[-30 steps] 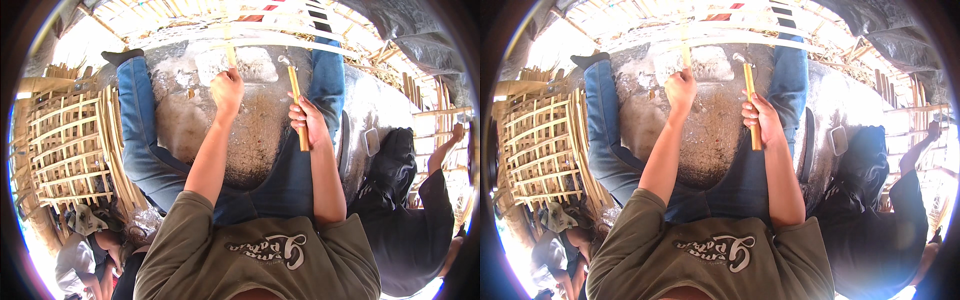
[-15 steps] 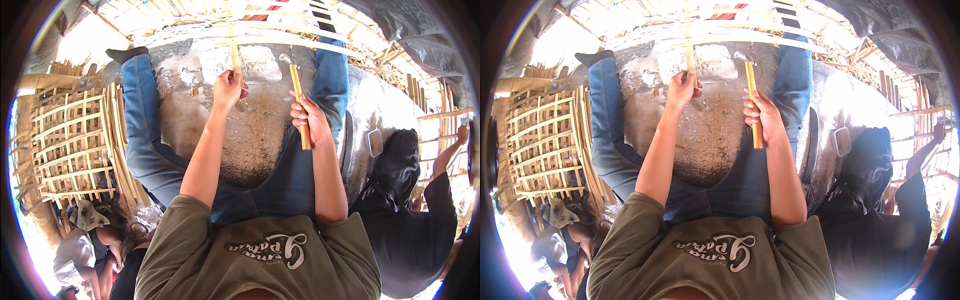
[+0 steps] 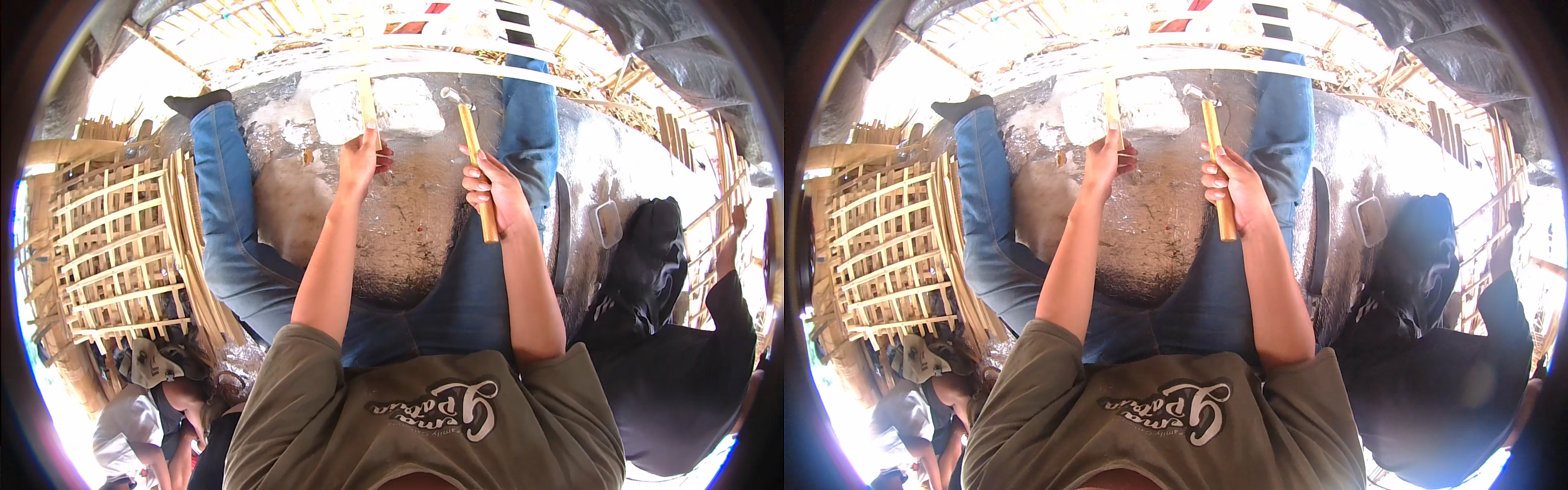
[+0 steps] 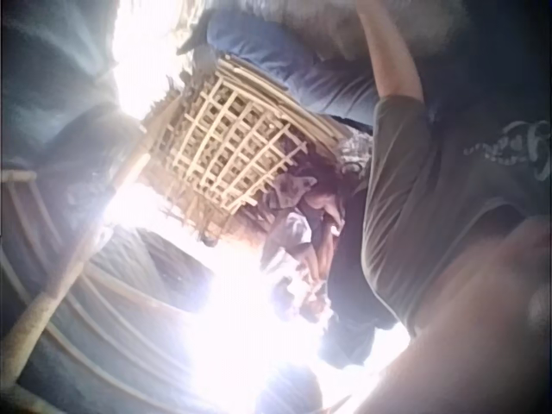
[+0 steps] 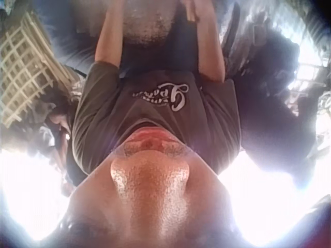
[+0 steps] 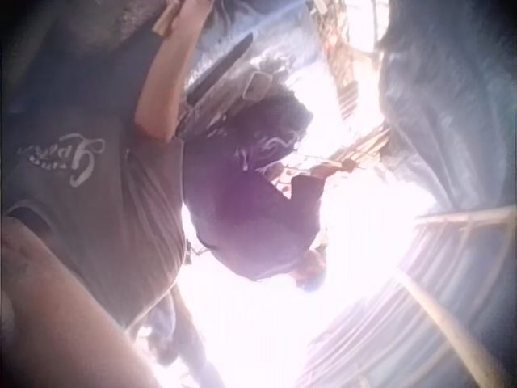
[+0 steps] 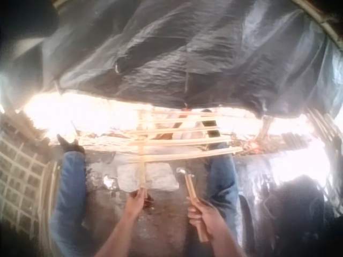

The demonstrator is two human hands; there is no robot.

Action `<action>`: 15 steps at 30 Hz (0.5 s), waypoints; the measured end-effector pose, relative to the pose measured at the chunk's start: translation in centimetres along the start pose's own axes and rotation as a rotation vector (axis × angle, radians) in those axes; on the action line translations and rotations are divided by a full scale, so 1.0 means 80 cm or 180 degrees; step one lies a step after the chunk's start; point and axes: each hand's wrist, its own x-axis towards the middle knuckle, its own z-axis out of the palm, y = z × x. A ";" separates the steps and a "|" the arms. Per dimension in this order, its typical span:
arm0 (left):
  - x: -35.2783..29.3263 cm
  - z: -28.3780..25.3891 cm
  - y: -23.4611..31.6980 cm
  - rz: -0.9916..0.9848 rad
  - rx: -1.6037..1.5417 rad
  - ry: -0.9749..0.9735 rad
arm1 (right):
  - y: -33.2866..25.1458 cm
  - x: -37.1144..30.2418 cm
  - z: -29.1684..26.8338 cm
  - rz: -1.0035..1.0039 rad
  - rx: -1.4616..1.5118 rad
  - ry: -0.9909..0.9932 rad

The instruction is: The person sits on the floor and assembles a wooden lattice frame by hand. They position thin wooden strips across a base, use a hammer to drive nails into the intersections, and adjust the pieces to maintain alignment.

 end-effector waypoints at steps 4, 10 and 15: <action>0.006 -0.001 -0.003 -0.0051 -0.0145 -0.0073 | 0.000 0.002 -0.004 0.0014 0.0012 -0.0029; 0.008 -0.002 -0.008 -0.0034 -0.0200 -0.0101 | 0.001 0.002 -0.001 0.0056 -0.0012 -0.0033; 0.010 -0.008 -0.014 0.0002 -0.0201 -0.0256 | 0.002 0.003 -0.001 0.0069 -0.0021 0.0029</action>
